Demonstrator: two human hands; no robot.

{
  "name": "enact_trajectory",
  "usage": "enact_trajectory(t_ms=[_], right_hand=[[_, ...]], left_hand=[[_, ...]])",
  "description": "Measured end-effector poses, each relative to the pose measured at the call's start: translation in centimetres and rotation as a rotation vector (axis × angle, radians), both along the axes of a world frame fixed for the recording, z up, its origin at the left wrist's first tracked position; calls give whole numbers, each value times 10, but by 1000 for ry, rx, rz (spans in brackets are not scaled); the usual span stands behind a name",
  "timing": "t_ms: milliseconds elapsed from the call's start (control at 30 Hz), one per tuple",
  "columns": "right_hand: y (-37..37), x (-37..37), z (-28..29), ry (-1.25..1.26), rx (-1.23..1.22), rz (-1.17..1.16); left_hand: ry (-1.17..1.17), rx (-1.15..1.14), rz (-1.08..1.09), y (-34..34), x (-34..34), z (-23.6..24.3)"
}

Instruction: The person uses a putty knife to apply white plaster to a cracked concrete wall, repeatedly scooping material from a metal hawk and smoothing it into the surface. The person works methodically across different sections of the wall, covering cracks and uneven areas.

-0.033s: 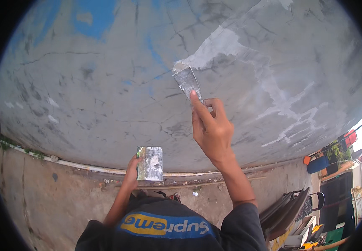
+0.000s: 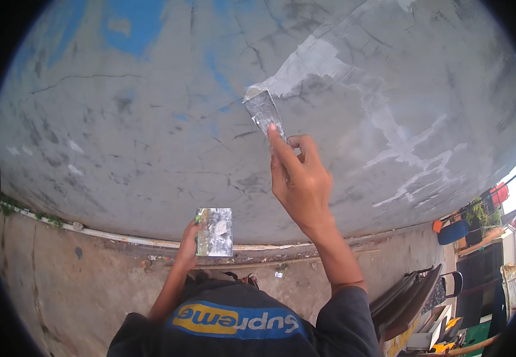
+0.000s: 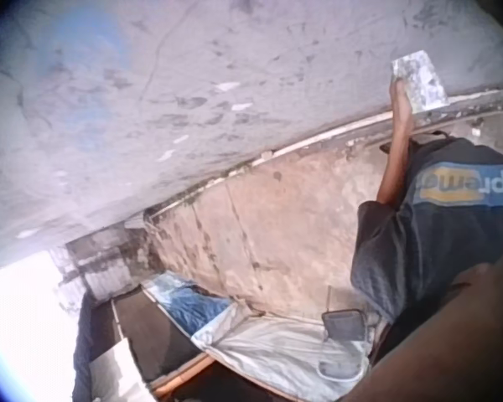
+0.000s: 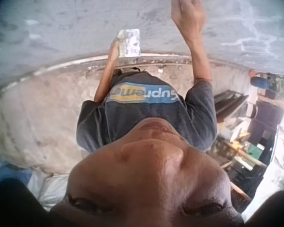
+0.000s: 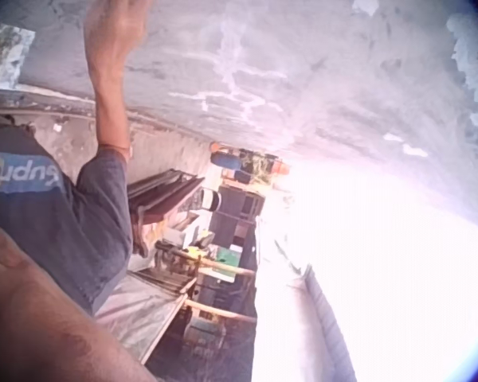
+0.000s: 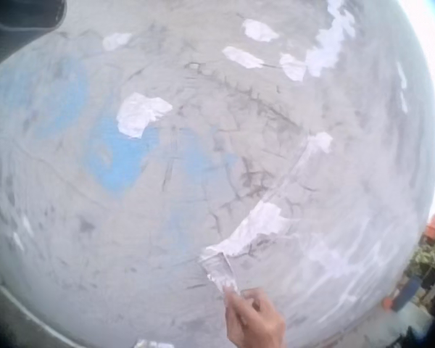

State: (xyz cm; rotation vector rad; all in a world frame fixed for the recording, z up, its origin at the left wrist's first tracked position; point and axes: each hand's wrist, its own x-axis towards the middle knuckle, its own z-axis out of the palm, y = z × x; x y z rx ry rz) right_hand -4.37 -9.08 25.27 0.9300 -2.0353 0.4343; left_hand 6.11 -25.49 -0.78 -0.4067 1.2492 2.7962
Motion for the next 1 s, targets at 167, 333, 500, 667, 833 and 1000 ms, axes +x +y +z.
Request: enact_trajectory(t_ms=[167, 333, 500, 667, 833, 1000], right_hand=[[-25, -8, 7, -56, 1, -43], [-18, -19, -11, -72, 6, -78], [5, -5, -12, -109, -4, -49], [-30, -8, 8, -66, -13, -11], [-25, -16, -8, -113, 35, -82], [-13, -1, -6, -148, -14, -89]], left_hand=[[-2, -21, -59, -3, -7, 5], [12, -28, -68, -1, -9, -7], [-22, 2, -13, 1, -5, -3], [-16, 30, -48, -4, -3, 12], [-5, 18, -30, -2, -4, 10], [-30, 3, -17, 0, -5, -1]])
